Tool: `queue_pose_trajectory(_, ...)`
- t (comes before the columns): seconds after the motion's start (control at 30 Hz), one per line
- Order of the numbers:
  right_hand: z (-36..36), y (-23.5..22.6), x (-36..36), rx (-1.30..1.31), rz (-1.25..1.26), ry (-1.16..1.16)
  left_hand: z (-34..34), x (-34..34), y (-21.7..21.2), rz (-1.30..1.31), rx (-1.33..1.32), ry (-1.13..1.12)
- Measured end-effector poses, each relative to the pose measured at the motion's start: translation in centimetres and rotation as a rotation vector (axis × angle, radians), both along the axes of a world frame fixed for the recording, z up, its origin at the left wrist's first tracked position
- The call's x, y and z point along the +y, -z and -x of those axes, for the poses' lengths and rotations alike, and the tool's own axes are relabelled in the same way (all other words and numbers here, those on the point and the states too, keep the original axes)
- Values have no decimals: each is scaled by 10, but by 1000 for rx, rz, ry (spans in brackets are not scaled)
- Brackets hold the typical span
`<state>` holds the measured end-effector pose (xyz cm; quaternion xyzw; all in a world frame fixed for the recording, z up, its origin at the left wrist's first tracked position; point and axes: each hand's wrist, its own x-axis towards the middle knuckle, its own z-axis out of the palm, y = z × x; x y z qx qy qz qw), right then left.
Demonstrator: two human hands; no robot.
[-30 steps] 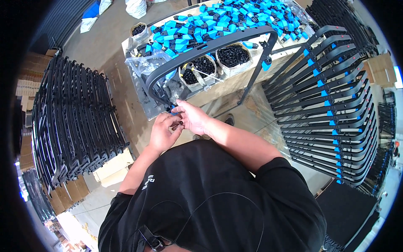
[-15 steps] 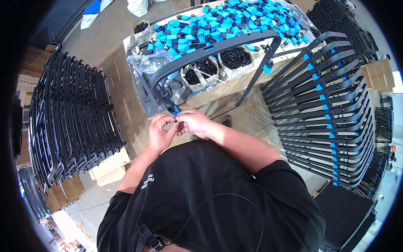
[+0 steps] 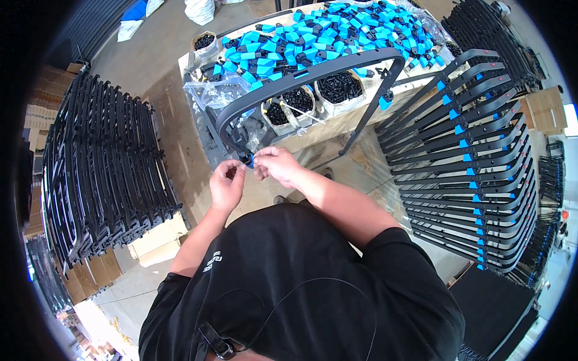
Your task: The recorder is assembling metal furniture frames by attaching plastic components and tightening fasteners with a tool.
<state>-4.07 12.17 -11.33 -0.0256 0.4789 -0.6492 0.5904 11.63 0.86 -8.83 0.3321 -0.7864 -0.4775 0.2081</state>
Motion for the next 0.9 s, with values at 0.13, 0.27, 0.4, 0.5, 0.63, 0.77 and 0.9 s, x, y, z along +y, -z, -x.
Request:
queue_pose_trajectory(0.13,13,9,-19,430,-66,-116,17,-18,-8,182,-472,176)
queue_pose_trajectory(0.27,14,1,-25,640,-140,-280,26,-24,-8,282,-585,249)
queue_pose_trajectory(0.4,19,-2,-25,628,-128,-296,34,-27,-20,285,-713,308)
queue_pose_trajectory(0.5,21,2,-27,764,-80,-288,36,-27,-26,292,-752,339)
queue_pose_trajectory(0.63,29,7,-31,568,-95,-330,38,-26,-31,257,-776,346)
queue_pose_trajectory(0.77,28,-2,-36,421,-160,-340,35,-28,-30,243,-752,336)
queue_pose_trajectory(0.9,22,2,-38,357,-224,-307,35,-28,-31,230,-758,353)
